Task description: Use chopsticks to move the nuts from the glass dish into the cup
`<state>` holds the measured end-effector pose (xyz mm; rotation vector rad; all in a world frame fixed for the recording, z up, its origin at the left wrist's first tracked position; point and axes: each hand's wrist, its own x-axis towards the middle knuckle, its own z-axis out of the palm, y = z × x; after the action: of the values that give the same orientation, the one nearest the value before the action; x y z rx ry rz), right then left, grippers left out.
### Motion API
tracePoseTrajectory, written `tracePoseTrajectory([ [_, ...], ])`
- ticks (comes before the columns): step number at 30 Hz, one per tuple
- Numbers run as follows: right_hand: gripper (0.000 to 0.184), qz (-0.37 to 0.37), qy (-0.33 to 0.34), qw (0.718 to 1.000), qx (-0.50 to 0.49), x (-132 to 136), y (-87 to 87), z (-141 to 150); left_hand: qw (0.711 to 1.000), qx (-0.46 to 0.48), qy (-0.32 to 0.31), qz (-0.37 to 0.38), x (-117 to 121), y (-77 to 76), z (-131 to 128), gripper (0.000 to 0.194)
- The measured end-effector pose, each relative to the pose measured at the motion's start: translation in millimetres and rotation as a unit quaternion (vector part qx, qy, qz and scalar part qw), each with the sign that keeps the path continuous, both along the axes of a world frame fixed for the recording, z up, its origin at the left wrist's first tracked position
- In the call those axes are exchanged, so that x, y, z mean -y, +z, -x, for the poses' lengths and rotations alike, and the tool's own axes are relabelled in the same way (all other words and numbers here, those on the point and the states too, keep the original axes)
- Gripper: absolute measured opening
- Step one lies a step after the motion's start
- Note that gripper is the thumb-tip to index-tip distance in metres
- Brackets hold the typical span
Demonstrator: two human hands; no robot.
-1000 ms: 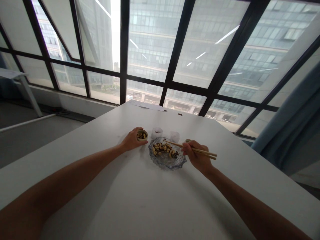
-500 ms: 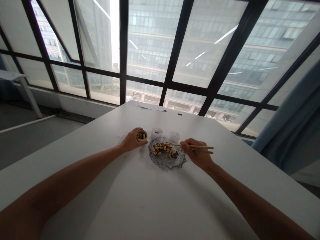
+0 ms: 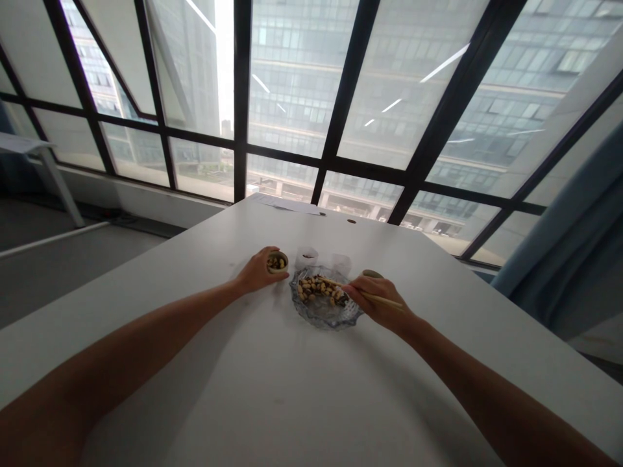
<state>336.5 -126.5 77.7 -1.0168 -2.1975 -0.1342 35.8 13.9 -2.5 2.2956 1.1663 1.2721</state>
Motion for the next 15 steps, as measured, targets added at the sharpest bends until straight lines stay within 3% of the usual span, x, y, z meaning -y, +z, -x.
tracePoseTrajectory([
  [3,0.048,0.067,-0.049,0.978,-0.194,2.8,-6.5,-3.1,1.000,-0.003,-0.001,0.003,0.7,0.6,-0.3,0.067],
  [7,0.052,0.159,-0.063,0.872,-0.458,6.4,-17.6,-7.7,1.000,-0.004,0.000,0.008,1.2,1.1,-0.7,0.068],
  [11,0.052,0.221,-0.051,0.786,-0.575,17.5,-28.9,-10.5,1.000,0.001,0.000,0.008,0.6,0.7,-0.3,0.067],
  [15,0.050,0.229,-0.061,0.742,-0.627,32.1,-40.0,-9.7,1.000,0.000,0.004,0.009,0.9,1.2,0.5,0.068],
])
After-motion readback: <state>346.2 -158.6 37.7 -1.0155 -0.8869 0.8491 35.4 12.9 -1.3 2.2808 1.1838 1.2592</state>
